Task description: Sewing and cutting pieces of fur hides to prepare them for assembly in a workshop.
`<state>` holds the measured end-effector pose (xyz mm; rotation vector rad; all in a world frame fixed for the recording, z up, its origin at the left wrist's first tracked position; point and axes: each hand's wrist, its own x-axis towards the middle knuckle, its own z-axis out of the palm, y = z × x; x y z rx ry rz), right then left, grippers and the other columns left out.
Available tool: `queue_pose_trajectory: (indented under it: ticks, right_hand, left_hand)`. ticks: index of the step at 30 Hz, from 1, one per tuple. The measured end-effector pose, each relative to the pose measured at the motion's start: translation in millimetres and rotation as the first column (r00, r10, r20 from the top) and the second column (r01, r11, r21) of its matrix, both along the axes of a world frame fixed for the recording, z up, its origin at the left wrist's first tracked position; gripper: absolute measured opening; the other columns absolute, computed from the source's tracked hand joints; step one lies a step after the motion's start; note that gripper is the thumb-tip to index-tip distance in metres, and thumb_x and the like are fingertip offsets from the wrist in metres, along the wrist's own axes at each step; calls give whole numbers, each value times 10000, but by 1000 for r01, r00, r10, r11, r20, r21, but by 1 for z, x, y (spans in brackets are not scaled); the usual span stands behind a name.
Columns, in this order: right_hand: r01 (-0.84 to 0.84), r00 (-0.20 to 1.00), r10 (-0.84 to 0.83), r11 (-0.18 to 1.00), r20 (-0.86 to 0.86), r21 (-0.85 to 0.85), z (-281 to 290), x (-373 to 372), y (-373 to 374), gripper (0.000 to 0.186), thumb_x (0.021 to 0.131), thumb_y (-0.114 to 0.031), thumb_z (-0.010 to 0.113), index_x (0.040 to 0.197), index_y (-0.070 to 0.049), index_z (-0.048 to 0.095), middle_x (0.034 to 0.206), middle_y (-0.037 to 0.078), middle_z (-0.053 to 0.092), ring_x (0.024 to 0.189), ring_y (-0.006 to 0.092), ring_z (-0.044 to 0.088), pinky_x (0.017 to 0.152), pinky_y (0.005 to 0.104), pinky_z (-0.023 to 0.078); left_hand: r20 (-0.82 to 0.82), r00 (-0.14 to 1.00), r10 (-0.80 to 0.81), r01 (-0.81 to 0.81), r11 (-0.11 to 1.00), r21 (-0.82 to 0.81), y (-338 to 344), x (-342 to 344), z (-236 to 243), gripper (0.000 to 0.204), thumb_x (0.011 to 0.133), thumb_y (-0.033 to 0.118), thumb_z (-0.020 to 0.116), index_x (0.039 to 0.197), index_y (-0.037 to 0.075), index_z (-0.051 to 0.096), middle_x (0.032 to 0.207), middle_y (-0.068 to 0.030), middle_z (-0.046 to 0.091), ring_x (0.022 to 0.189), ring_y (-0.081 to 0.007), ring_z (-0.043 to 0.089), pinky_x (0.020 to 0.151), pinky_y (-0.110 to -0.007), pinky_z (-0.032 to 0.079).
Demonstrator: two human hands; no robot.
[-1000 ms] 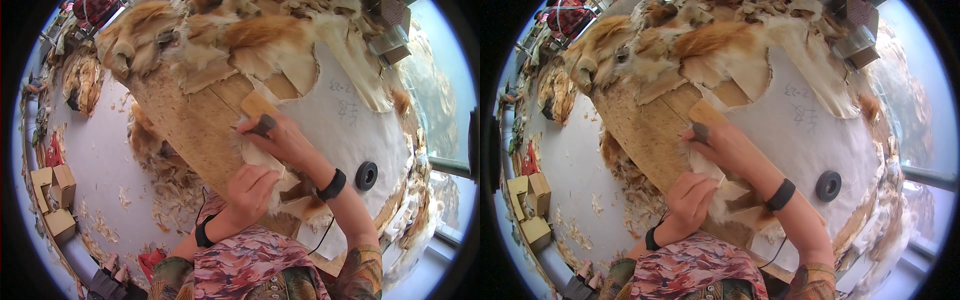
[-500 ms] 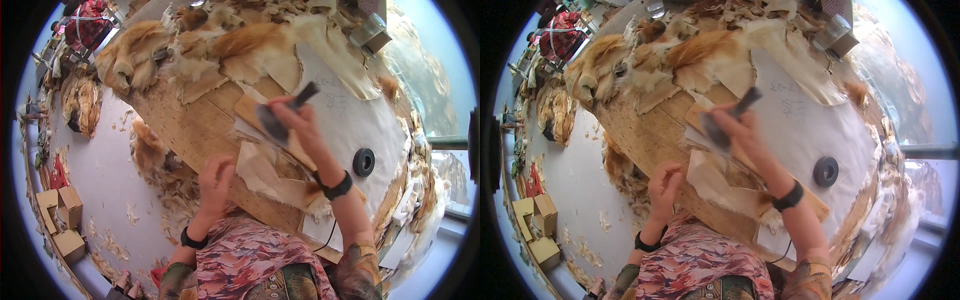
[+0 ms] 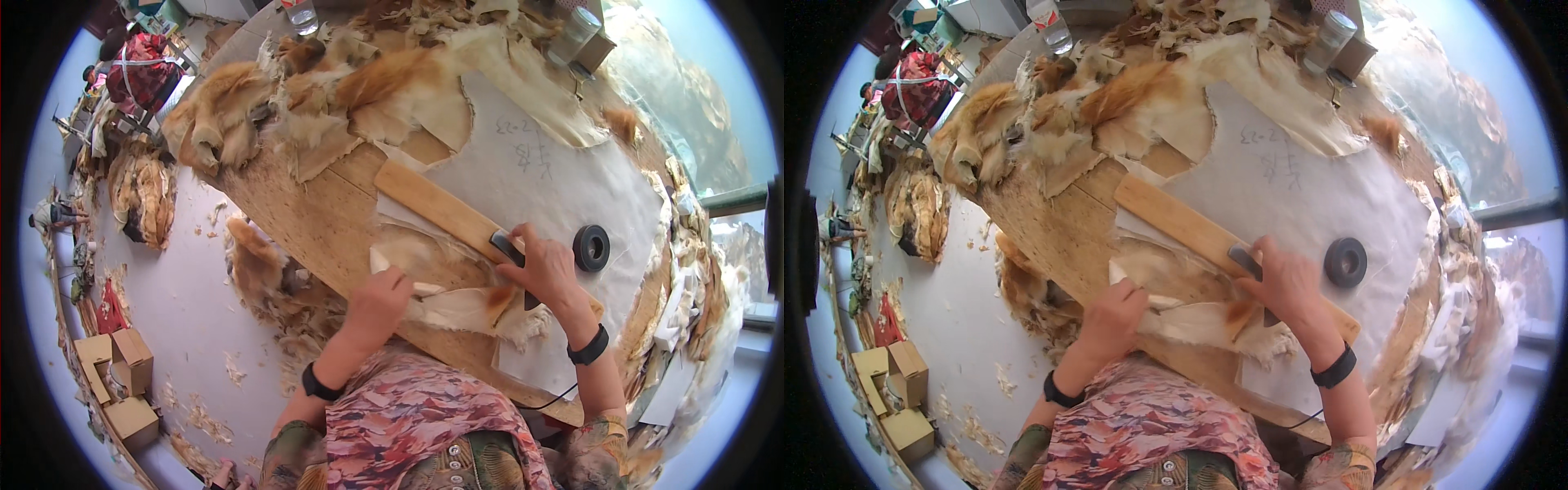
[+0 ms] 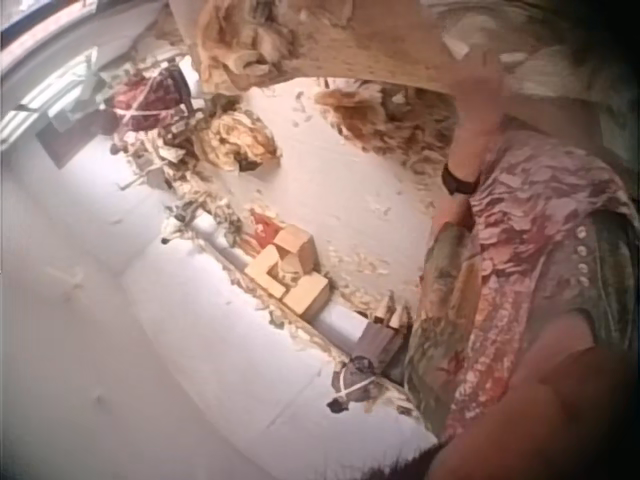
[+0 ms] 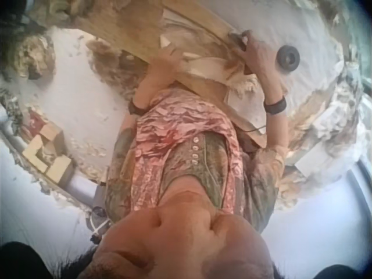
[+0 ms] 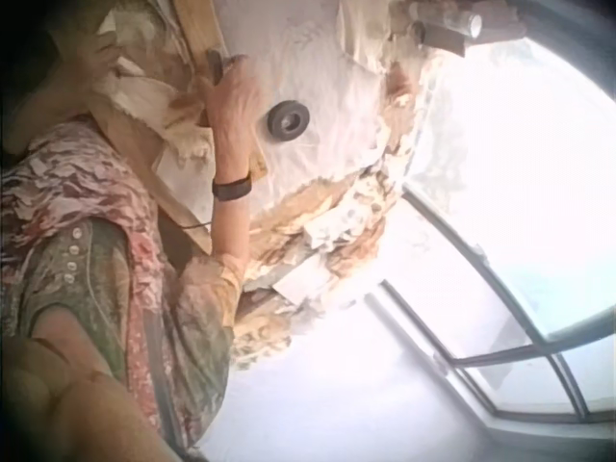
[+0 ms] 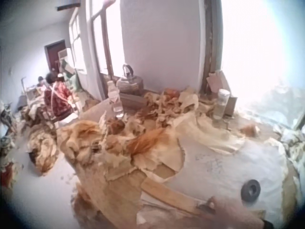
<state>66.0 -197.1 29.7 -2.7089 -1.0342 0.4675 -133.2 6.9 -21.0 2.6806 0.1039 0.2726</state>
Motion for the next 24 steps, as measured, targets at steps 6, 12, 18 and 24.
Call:
queue_pose_trajectory:
  ticks: [6, 12, 18, 24]
  right_hand:
    - [13, 1000, -13, 1000, -6, 15, -9, -3, 1, 429, 708, -295, 755, 975, -41, 536, 730, 165, 649, 713, 371, 643, 620, 451, 478]
    - [145, 987, -144, 989, 65, -14, -1, -18, -41, 488, 661, -328, 775, 1013, -51, 579, 733, 174, 655, 731, 363, 651, 663, 447, 498]
    - [336, 940, -336, 942, 57, 2, -12, -50, -101, 423, 650, -272, 768, 899, -23, 534, 716, 191, 626, 712, 391, 635, 645, 463, 491]
    - [486, 874, -483, 870, 54, -83, -1, -68, -95, 437, 726, -256, 752, 1047, -42, 547, 720, 180, 633, 727, 389, 637, 659, 460, 490]
  left_hand:
    - [0, 1000, 21, -20, 959, 284, 73, -9, 52, 43, 768, 30, 543, 766, 47, 503, 771, -121, 492, 684, -317, 555, 566, -399, 452]
    - [396, 850, 348, -527, 594, 608, 153, 26, 108, 37, 852, 67, 581, 851, 71, 544, 899, -97, 563, 741, -306, 617, 609, -415, 490]
    - [609, 717, 340, -686, 497, 531, 193, 88, 105, 159, 877, 92, 585, 1033, 76, 611, 1068, -90, 602, 851, -293, 654, 651, -375, 536]
    - [245, 969, 39, -72, 989, 129, 151, 130, 57, 227, 825, 70, 605, 1050, 44, 624, 1044, -132, 616, 966, -343, 599, 812, -409, 494]
